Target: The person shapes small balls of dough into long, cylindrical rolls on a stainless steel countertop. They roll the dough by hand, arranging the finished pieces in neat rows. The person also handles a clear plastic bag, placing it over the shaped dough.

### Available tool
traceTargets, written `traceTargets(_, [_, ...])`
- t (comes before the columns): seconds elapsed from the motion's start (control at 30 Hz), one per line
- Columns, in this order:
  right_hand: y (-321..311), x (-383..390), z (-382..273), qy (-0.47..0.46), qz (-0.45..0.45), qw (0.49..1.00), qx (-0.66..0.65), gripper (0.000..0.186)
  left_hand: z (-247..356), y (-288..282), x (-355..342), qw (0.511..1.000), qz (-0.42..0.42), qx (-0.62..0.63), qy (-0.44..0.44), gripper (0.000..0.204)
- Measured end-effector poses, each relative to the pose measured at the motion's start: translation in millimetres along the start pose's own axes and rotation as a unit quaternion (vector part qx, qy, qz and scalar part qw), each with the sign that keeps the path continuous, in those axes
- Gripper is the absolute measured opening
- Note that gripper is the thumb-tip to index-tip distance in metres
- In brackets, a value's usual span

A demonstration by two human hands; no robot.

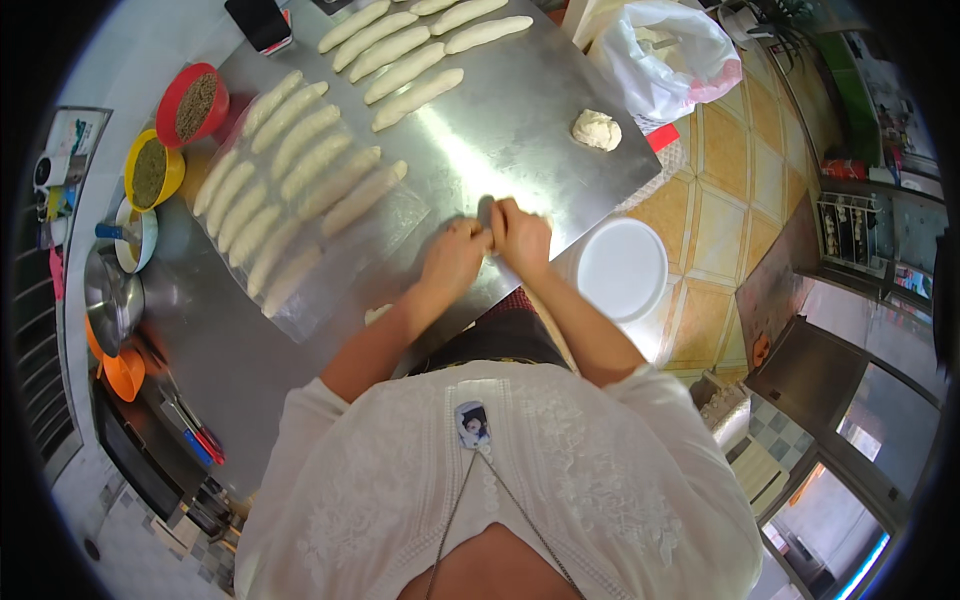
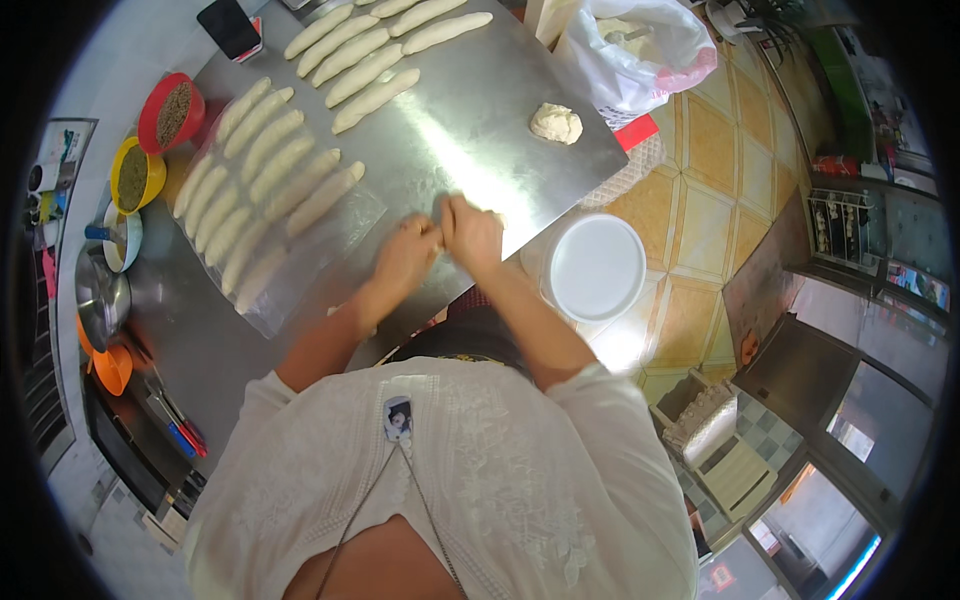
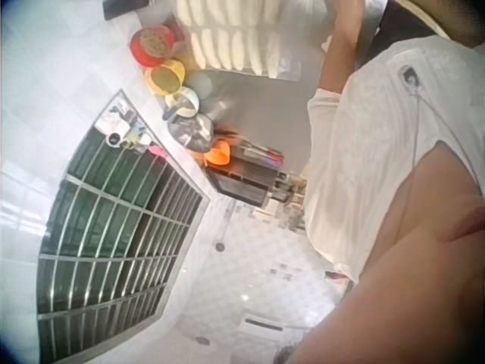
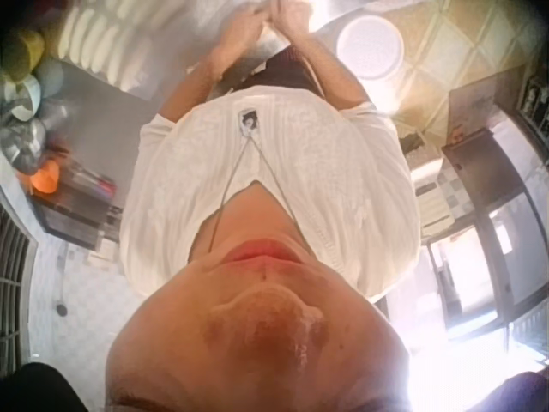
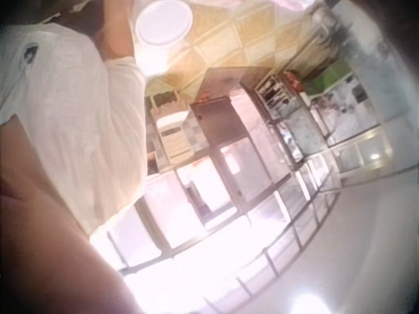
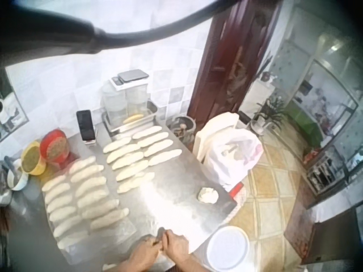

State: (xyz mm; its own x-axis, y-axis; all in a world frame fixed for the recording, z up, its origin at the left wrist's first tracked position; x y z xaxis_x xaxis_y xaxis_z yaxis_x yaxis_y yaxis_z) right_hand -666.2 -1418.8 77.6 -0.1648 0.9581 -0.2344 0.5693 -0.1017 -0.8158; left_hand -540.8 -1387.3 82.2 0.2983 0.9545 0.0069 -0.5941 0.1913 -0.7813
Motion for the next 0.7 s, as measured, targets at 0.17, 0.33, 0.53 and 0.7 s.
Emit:
traceTargets(0.17, [21, -22, 16, -0.126, 0.013, 0.985, 0.119, 0.012, -7, -9, -28, 0.994, 0.065, 0.071, -0.042, 0.018])
traceTargets(0.33, [9, -87, 25, -0.062, 0.062, 0.994, 0.069, 0.031, 24, -16, -107, 0.987, 0.155, 0.043, 0.000, 0.045])
traceTargets(0.53, [-2, 48, 30, 0.011, -0.154, 0.982, 0.107, 0.059, 30, 40, -14, 0.998, -0.039, -0.047, 0.014, 0.070])
traceTargets(0.7, [-7, -100, 66, -0.023, 0.031, 0.985, 0.170, 0.053, 1, 18, -167, 0.974, 0.147, -0.169, -0.038, 0.060])
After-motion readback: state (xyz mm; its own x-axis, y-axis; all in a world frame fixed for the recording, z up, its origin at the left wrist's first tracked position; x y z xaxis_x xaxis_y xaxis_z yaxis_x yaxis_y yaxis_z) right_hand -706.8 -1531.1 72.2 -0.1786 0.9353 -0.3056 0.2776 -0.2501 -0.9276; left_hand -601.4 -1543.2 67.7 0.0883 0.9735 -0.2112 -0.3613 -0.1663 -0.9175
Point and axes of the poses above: each hand's wrist, its own x-axis away from the middle knuckle, its own y-axis out of the palm, z = x × y, the point moved 6 cm from there along -x, towards the middle knuckle, and after that the axes turned 8 degrees about -y, right-handed, at the moved point
